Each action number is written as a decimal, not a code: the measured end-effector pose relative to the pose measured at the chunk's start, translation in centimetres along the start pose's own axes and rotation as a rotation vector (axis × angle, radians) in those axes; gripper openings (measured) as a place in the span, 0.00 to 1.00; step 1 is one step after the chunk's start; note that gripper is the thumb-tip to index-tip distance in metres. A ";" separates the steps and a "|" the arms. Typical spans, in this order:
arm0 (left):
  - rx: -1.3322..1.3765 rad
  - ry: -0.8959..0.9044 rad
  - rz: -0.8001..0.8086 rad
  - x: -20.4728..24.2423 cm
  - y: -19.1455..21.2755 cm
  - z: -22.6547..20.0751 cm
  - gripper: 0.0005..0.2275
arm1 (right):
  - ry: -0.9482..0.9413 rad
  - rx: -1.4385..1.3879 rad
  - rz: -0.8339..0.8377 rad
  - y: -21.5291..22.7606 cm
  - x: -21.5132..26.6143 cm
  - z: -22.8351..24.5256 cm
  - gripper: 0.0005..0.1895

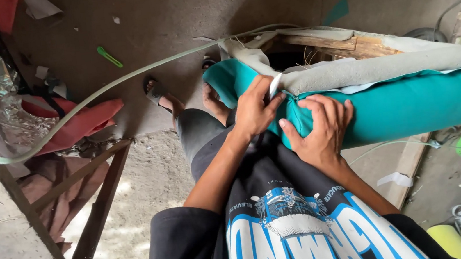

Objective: The person is upholstering a chair by securing teal fabric over a foam cushion. They use scissors to trim excess fabric and a pneumatic staple gun to attach the material to the chair frame, repeatedly adjusting the fabric and repositioning the chair to access different sides.

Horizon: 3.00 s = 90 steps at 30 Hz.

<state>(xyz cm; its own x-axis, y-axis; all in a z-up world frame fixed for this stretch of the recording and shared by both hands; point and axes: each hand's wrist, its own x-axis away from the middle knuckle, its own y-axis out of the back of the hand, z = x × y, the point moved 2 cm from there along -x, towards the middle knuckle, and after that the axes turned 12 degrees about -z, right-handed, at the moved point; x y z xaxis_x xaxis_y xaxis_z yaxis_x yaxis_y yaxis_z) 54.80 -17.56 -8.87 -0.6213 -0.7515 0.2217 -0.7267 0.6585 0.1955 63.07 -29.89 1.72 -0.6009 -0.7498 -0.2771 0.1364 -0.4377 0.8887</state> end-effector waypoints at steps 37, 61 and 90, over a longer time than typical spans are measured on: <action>0.272 0.682 0.499 2.0 -7.2 4.6 0.25 | 0.171 -0.369 0.668 -6.4 -10.5 -7.7 0.09; 0.284 0.657 0.442 0.4 -1.9 -2.1 0.26 | 0.147 -0.442 0.611 -6.4 -11.4 -8.9 0.13; 0.288 0.697 0.188 2.9 -2.9 -0.9 0.33 | 0.071 -0.383 0.646 -6.2 -11.9 -7.9 0.12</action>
<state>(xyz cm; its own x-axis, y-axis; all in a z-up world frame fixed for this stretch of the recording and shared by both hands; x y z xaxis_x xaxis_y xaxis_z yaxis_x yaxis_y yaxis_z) 55.34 -21.61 -7.93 -0.4832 -0.3671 0.7948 -0.7341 0.6645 -0.1394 75.57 -22.17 -3.41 -0.2579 -0.9403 0.2221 0.7167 -0.0320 0.6966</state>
